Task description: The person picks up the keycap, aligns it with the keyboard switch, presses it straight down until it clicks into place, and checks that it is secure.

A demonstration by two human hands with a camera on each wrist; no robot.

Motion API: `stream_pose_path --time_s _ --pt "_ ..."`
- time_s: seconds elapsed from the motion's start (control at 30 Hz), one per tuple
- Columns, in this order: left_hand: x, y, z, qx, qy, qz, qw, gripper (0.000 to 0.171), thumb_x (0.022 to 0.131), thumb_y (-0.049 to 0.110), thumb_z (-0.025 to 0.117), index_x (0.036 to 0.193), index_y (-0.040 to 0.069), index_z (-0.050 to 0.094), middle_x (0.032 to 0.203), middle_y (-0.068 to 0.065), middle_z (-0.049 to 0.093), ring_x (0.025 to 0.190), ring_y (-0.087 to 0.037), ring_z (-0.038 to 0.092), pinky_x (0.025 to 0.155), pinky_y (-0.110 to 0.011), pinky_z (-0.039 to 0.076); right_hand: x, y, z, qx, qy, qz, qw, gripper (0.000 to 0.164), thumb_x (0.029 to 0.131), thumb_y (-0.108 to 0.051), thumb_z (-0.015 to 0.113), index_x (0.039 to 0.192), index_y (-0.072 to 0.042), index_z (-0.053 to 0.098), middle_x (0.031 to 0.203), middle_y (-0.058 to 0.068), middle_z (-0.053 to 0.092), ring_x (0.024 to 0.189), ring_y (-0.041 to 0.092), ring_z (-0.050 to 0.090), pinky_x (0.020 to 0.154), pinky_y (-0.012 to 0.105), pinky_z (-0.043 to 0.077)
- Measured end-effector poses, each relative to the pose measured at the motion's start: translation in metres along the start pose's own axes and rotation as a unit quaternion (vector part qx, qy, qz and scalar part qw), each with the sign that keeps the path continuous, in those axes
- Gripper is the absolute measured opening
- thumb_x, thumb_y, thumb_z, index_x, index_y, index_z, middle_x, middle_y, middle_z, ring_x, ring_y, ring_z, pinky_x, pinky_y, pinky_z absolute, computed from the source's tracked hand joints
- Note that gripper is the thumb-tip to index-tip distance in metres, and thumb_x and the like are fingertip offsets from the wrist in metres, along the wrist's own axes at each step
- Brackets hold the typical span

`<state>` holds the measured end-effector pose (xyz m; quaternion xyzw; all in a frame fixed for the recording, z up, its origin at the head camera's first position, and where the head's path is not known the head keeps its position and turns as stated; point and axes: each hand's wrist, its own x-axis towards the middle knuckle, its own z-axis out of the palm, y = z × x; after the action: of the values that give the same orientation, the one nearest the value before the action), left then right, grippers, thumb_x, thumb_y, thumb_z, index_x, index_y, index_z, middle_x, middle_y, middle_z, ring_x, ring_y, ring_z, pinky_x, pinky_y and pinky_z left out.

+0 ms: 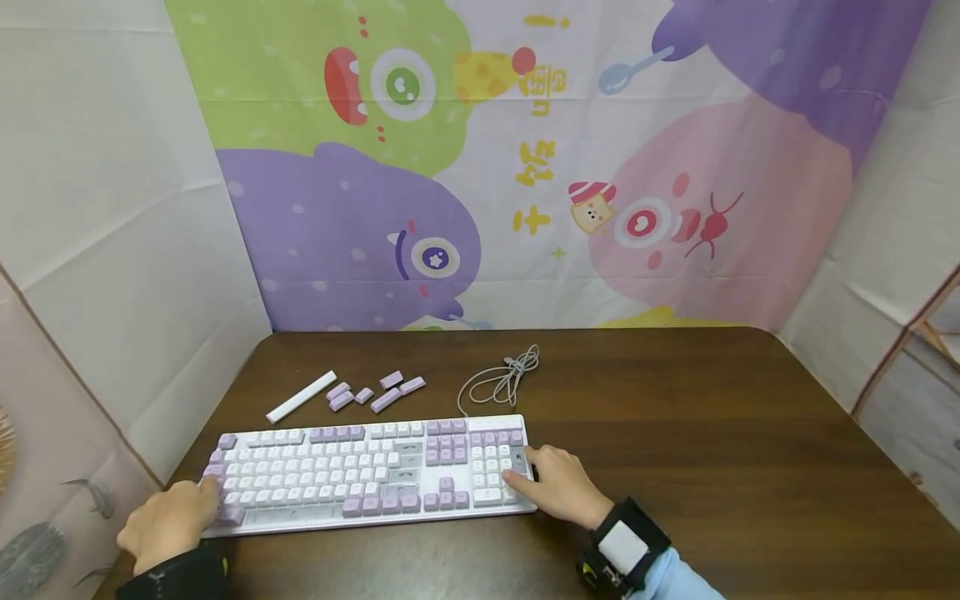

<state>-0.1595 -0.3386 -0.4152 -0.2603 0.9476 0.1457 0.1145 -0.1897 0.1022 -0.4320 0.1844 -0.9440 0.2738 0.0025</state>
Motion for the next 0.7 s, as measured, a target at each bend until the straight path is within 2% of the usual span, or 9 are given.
stream_pose_path --time_s 0.13,0.2,0.3,0.43,0.57,0.7 --pt "0.007 -0.007 -0.007 0.019 -0.01 0.02 0.9996 0.065 0.096 0.04 0.021 0.118 -0.016 0.044 0.115 -0.044 0.047 0.091 -0.058 0.051 0.071 -0.055 0.04 0.005 -0.003 0.004 -0.014 0.017 0.013 1.0 0.031 0.085 -0.034 0.061 0.067 -0.009 0.056 0.058 0.002 0.048 0.06 0.013 0.044 0.053 0.027 0.031" --pt "0.011 -0.011 -0.009 0.028 -0.015 0.032 0.999 0.065 0.095 0.041 0.022 0.118 -0.016 0.044 0.114 -0.043 0.048 0.09 -0.058 0.051 0.07 -0.055 0.04 0.008 -0.005 0.006 -0.018 0.027 0.022 0.999 0.033 0.084 -0.034 0.061 0.063 -0.011 0.051 0.058 0.0 0.045 0.059 0.012 0.043 0.053 0.026 0.03" --pt "0.017 -0.015 -0.012 0.037 -0.019 0.048 0.998 0.065 0.095 0.042 0.024 0.117 -0.015 0.045 0.113 -0.043 0.05 0.089 -0.057 0.052 0.069 -0.054 0.04 0.011 -0.007 0.007 -0.008 0.028 0.044 0.999 0.035 0.083 -0.033 0.061 0.059 -0.012 0.048 0.056 -0.002 0.041 0.056 0.012 0.04 0.051 0.026 0.029" --pt "0.025 -0.019 -0.015 0.045 -0.024 0.068 0.9964 0.064 0.094 0.042 0.025 0.116 -0.014 0.047 0.113 -0.042 0.05 0.089 -0.057 0.053 0.068 -0.055 0.041 0.016 -0.01 0.008 0.011 0.024 0.072 0.997 0.034 0.084 -0.031 0.061 0.057 -0.013 0.051 0.054 -0.005 0.042 0.053 0.01 0.04 0.048 0.025 0.027" --pt "0.031 -0.02 -0.018 0.051 -0.028 0.084 0.9948 0.062 0.094 0.041 0.026 0.115 -0.012 0.051 0.111 -0.041 0.052 0.088 -0.055 0.054 0.067 -0.054 0.041 0.018 -0.011 0.008 0.014 0.024 0.099 0.995 0.034 0.084 -0.031 0.061 0.057 -0.013 0.053 0.053 -0.005 0.042 0.052 0.01 0.04 0.047 0.025 0.027" --pt "0.035 -0.018 -0.021 0.057 -0.028 0.107 0.9922 0.061 0.094 0.041 0.028 0.111 -0.012 0.053 0.108 -0.04 0.054 0.085 -0.053 0.055 0.065 -0.053 0.042 0.019 -0.012 0.007 0.013 0.026 0.132 0.991 0.039 0.084 -0.032 0.06 0.053 -0.013 0.047 0.051 -0.005 0.037 0.051 0.011 0.037 0.047 0.024 0.024"
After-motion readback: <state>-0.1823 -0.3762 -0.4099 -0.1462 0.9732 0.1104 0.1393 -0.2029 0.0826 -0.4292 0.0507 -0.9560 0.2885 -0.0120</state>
